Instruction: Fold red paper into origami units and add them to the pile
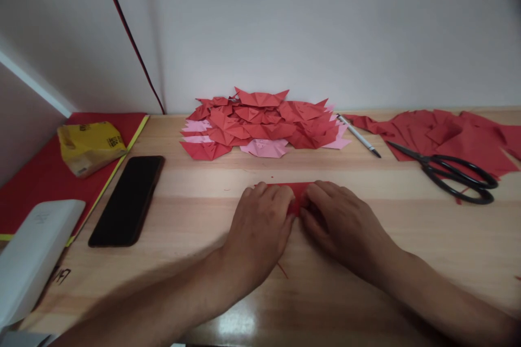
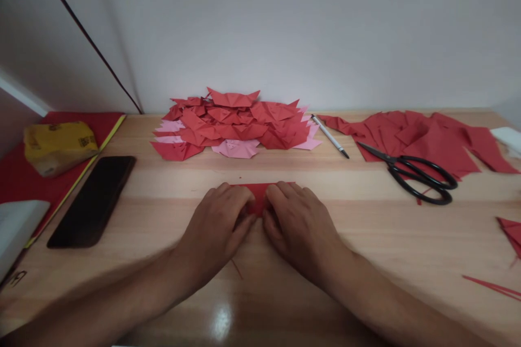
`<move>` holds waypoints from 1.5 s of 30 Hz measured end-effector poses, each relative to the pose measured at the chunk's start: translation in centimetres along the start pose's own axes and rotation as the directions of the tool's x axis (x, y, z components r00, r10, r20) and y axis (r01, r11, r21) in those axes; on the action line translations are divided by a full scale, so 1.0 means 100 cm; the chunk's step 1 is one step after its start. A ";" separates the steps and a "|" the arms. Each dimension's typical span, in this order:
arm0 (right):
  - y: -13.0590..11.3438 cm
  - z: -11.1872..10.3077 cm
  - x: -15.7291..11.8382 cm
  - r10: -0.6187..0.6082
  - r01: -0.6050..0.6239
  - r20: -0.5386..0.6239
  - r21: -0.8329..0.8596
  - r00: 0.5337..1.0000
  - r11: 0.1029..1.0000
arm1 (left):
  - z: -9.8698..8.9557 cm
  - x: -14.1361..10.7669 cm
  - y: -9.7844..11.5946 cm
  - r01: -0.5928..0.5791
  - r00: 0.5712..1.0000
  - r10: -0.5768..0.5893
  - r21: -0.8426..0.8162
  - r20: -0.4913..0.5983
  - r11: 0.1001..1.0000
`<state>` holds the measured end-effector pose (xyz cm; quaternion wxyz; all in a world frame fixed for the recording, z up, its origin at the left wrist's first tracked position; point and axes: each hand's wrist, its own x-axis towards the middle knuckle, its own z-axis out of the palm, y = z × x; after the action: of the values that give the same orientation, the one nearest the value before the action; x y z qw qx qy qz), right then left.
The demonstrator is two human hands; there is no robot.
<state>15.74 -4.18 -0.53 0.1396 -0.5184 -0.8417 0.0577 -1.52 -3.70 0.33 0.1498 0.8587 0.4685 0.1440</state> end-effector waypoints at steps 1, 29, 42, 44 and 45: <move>0.001 0.000 0.000 -0.002 0.002 0.000 0.012 1.000 1.000 | 0.000 -0.002 0.001 -0.032 0.999 0.033 0.049 -0.027 0.998; 0.007 -0.025 -0.031 -0.201 0.208 0.113 -0.050 0.973 0.977 | 0.006 -0.018 0.018 -0.248 0.951 0.299 0.393 -0.073 0.886; 0.002 -0.026 -0.033 -0.262 0.276 0.104 -0.164 0.959 0.947 | -0.001 -0.022 0.012 -0.300 0.933 0.357 0.436 -0.051 0.848; 0.002 -0.027 -0.033 -0.243 0.263 0.127 -0.179 0.962 0.948 | 0.003 -0.023 0.012 -0.311 0.924 0.374 0.419 -0.077 0.853; 0.002 -0.027 -0.033 -0.239 0.261 0.131 -0.186 0.962 0.947 | 0.006 -0.023 0.012 -0.300 0.925 0.369 0.412 -0.096 0.860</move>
<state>18.08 -7.14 1.42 0.0471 -0.4151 -0.9083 -0.0182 -1.57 -6.34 0.06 -0.0924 0.9239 0.3420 0.1448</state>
